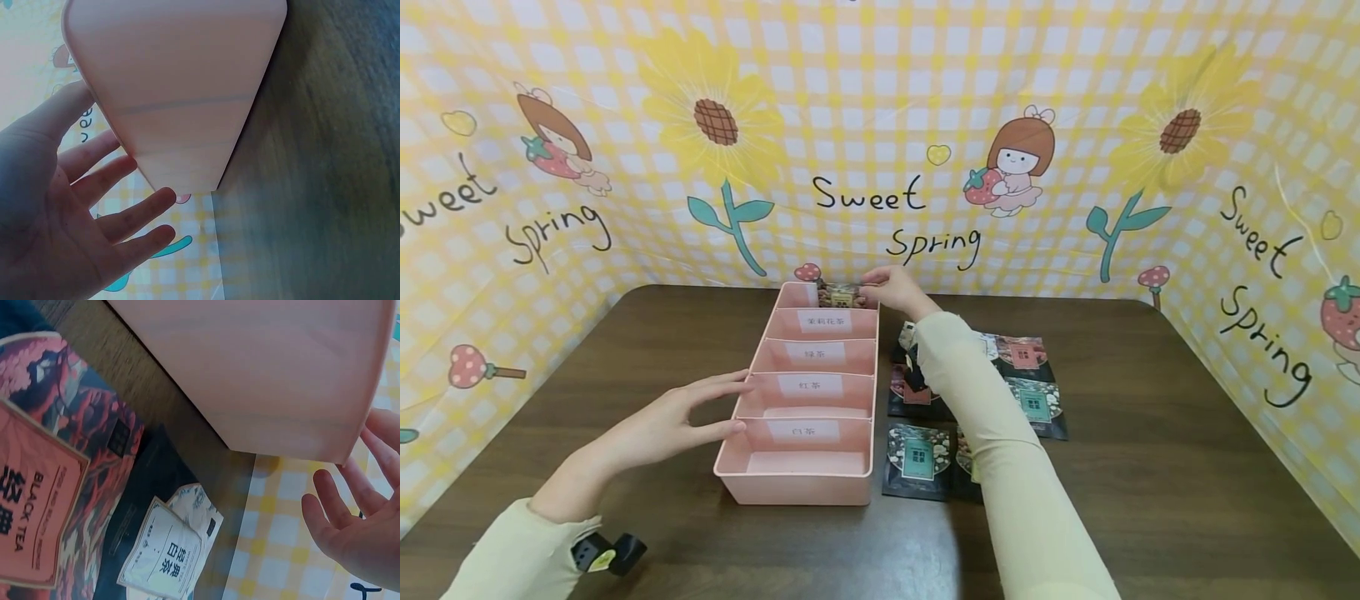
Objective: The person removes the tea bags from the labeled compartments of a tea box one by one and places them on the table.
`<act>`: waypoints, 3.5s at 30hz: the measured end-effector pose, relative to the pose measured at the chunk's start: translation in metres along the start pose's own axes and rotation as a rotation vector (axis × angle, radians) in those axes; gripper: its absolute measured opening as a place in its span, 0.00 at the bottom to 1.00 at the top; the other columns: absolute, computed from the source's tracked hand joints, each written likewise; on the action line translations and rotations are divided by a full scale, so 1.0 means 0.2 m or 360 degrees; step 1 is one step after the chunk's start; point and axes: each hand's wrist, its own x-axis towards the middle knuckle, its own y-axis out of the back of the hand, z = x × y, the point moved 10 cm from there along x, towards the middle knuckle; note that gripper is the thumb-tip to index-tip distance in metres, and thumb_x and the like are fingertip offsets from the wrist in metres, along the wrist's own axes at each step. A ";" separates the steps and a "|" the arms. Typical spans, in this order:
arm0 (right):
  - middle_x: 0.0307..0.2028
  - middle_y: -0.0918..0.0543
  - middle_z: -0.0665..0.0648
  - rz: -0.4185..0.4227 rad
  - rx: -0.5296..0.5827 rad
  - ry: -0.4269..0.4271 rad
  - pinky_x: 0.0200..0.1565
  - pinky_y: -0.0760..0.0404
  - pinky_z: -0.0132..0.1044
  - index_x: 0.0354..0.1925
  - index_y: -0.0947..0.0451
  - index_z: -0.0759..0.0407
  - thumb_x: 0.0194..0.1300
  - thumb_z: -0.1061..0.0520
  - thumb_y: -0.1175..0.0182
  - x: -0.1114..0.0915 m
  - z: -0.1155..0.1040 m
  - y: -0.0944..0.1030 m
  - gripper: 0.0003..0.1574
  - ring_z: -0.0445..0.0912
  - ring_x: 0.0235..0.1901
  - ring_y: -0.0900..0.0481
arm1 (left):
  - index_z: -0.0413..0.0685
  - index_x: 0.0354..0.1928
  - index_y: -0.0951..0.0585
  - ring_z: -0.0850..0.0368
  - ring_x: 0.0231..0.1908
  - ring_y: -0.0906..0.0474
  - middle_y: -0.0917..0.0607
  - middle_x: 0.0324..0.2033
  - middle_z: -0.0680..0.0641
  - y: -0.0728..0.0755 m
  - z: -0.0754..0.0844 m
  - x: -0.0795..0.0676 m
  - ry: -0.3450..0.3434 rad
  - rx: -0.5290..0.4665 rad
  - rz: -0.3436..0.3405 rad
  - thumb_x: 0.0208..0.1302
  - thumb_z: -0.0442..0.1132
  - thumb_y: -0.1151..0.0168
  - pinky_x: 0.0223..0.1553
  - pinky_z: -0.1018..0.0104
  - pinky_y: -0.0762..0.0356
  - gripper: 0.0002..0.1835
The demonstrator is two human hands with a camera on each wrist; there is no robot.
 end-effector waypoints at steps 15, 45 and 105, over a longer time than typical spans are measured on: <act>0.48 0.18 0.64 0.0250 -0.0003 -0.0017 0.48 0.22 0.41 0.42 0.19 0.67 0.64 0.57 0.42 -0.03 -0.04 0.09 0.14 0.54 0.48 0.21 | 0.48 0.60 0.26 0.41 0.65 0.36 0.32 0.66 0.41 0.00 0.01 0.00 0.0003 -0.0003 -0.0004 0.59 0.54 0.38 0.61 0.44 0.35 0.30; 0.53 0.21 0.56 0.0471 0.0269 0.0023 0.53 0.28 0.42 0.42 0.20 0.59 0.64 0.51 0.41 -0.23 -0.23 0.33 0.14 0.48 0.53 0.25 | 0.47 0.60 0.26 0.42 0.64 0.34 0.31 0.65 0.41 0.01 0.01 0.01 -0.0008 0.0010 0.0033 0.59 0.53 0.37 0.61 0.45 0.34 0.30; 0.62 0.28 0.60 0.0259 0.0230 -0.0044 0.67 0.39 0.52 0.45 0.24 0.64 0.65 0.48 0.42 -0.68 -0.08 0.44 0.20 0.52 0.65 0.35 | 0.47 0.61 0.27 0.43 0.65 0.35 0.32 0.66 0.42 -0.01 0.00 0.01 0.0014 0.0015 0.0008 0.59 0.53 0.37 0.61 0.46 0.34 0.30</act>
